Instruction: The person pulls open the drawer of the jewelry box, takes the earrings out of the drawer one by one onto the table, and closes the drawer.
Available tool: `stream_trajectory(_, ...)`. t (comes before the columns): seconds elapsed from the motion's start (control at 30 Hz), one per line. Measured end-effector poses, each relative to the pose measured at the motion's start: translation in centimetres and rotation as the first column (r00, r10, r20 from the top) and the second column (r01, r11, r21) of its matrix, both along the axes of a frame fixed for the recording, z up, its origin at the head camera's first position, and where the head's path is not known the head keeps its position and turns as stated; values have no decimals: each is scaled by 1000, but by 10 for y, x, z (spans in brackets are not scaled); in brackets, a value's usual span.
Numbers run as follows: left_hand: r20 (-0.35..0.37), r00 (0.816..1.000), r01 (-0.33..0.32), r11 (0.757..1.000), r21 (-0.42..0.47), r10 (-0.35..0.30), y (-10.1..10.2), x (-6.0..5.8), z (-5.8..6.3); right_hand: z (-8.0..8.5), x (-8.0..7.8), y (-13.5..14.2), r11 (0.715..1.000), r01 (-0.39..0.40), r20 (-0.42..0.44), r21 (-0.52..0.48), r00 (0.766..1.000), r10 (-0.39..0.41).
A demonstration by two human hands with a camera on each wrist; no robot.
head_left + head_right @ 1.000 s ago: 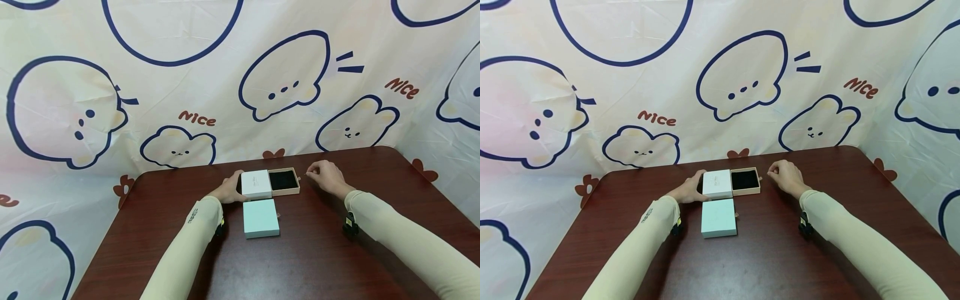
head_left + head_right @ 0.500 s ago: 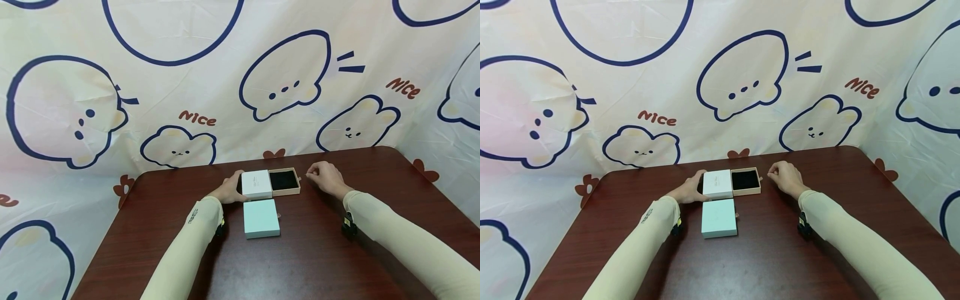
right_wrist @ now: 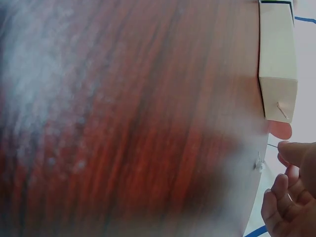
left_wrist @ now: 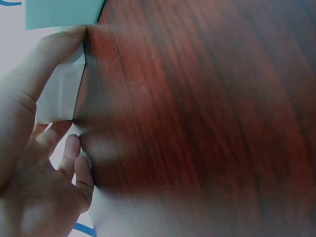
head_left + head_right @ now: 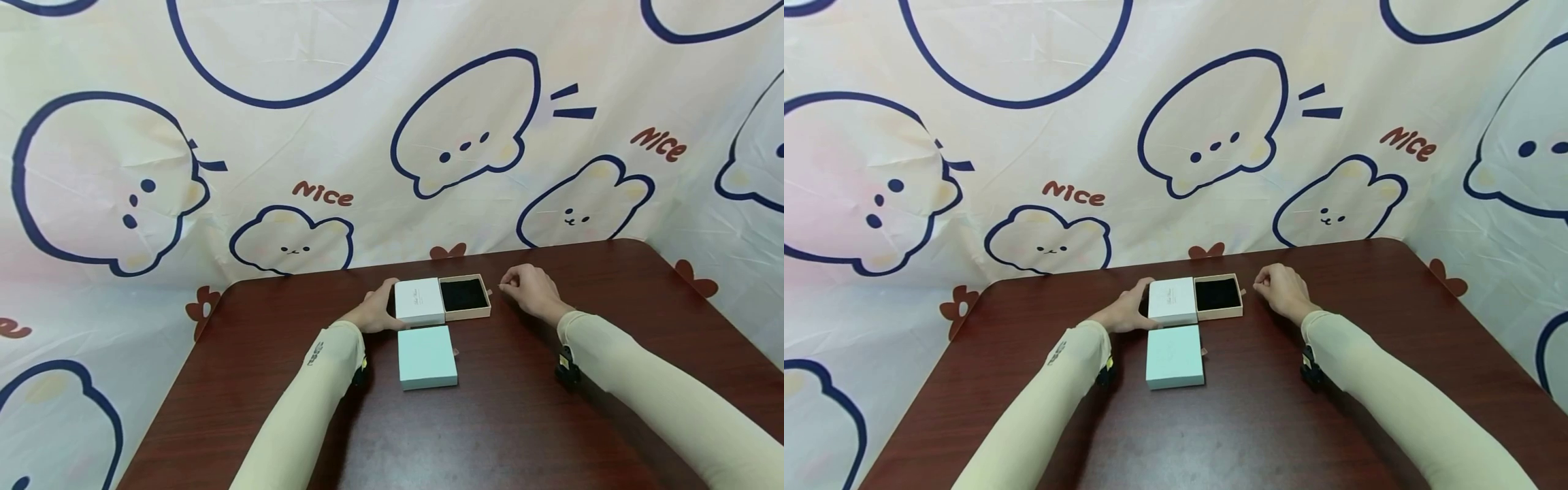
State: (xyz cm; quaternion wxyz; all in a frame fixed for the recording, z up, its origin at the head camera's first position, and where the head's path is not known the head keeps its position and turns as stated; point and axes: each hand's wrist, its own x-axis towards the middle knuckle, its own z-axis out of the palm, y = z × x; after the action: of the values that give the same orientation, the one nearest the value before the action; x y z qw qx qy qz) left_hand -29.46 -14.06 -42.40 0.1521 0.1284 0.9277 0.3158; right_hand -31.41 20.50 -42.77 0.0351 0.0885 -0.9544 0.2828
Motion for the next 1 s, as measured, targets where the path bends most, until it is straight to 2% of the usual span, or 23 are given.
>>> stream_trajectory(0.67,-6,1000,7,1000,-13,-7,0,-2,-1,-5,-4,1,1000,-2,0,17,1000,2)
stream_trajectory(1.0,8,1000,4,1000,-19,-4,0,-4,-3,-7,-4,4,998,-7,-6,67,1000,7)
